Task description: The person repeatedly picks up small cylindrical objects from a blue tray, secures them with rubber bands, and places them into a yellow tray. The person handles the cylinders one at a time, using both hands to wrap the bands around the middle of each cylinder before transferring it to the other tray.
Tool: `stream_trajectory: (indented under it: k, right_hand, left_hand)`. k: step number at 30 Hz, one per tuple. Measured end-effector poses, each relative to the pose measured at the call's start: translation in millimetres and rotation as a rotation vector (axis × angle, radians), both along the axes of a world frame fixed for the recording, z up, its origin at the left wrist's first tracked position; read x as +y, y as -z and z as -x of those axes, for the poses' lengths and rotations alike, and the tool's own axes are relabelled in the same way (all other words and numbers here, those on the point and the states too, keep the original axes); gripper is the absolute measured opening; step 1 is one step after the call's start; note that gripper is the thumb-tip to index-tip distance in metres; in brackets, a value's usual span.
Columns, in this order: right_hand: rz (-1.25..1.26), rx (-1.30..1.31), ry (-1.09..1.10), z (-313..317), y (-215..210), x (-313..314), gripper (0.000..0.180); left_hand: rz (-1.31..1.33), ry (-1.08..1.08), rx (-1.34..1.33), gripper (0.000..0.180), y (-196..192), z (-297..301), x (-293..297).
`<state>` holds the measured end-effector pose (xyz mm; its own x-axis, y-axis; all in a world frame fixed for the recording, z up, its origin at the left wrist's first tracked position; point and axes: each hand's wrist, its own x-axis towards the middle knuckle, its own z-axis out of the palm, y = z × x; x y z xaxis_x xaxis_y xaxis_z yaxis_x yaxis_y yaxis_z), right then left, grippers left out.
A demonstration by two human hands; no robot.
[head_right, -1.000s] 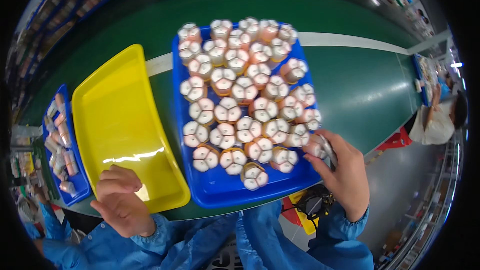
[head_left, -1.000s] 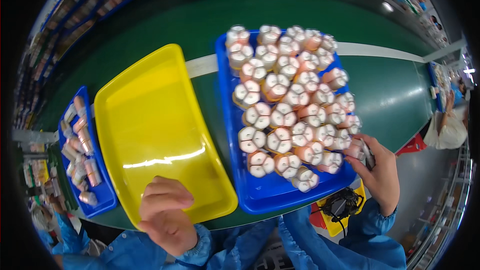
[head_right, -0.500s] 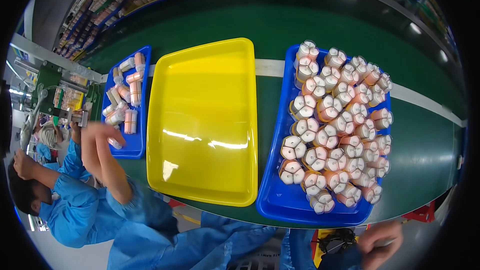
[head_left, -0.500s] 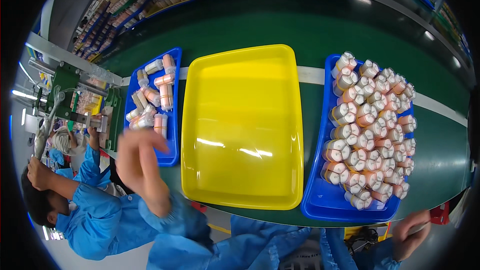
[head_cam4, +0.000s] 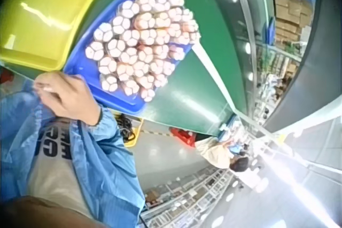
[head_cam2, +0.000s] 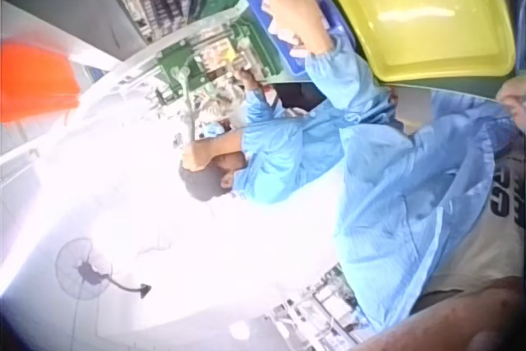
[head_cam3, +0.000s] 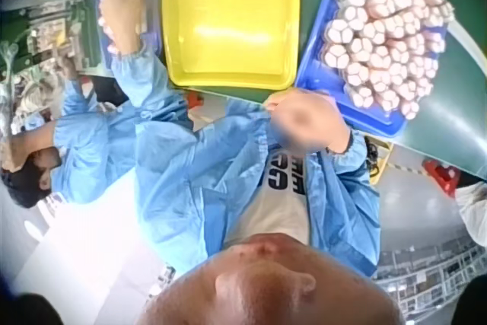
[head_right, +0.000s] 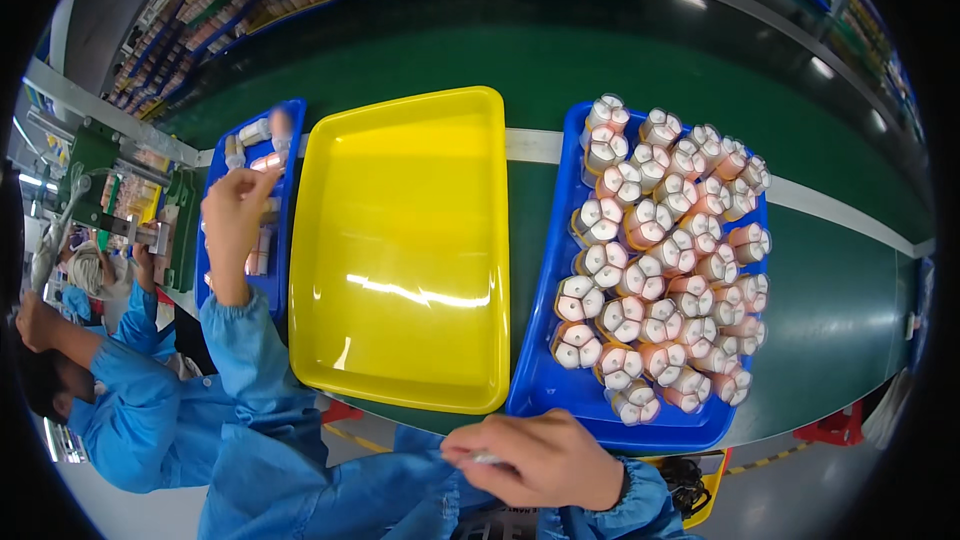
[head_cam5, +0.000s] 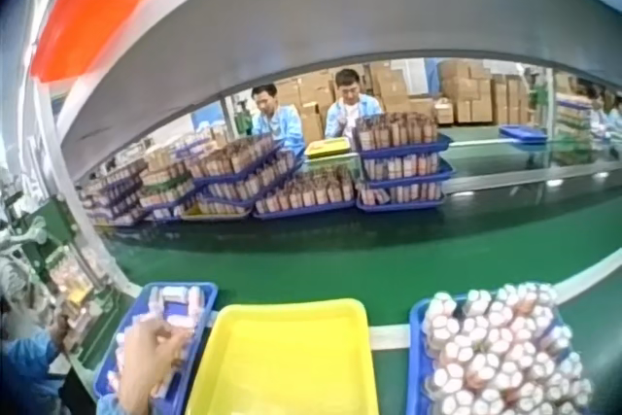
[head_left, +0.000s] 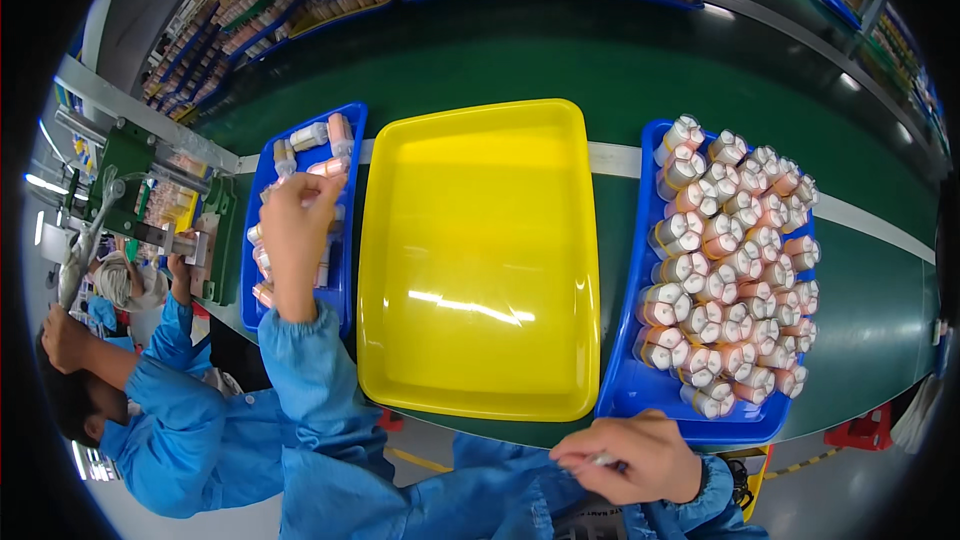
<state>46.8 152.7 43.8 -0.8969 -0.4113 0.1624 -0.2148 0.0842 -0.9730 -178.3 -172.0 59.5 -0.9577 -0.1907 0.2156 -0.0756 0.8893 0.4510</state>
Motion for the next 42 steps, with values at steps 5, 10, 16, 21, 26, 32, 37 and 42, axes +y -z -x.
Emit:
stream_trajectory:
  k: [5,10,16,21,26,32,37,42]
  right_hand:
    - [-0.104,-0.167,0.113,10,0,2,0.015]
    - [-0.145,-0.172,0.148,11,4,-7,0.015]
    - [-0.368,-0.238,0.331,18,5,2,0.014]
    - [-0.437,-0.196,0.29,13,6,8,0.015]
    - [-0.413,-0.201,0.25,7,9,13,0.016]
    - [-0.487,-0.078,0.346,-3,6,19,0.012]
    - [-0.528,-0.023,0.524,-1,-5,-35,0.044]
    - [-0.726,-0.062,0.525,33,13,-74,0.066]
  left_hand:
    - [-0.526,0.174,0.122,0.019,-10,-48,39]
    - [0.181,0.355,0.086,0.051,-10,-63,14]
    - [0.24,0.398,-0.048,0.055,11,-62,-8]
    - [0.028,0.367,0.125,0.044,3,-68,-14]
    - [0.038,0.127,0.368,0.032,-26,-78,-77]
    - [-0.186,0.078,-0.087,0.031,67,-24,-280]
    - [-0.515,0.1,-0.24,0.034,52,-20,-231]
    - [-0.859,0.245,-0.432,0.034,56,-32,-284]
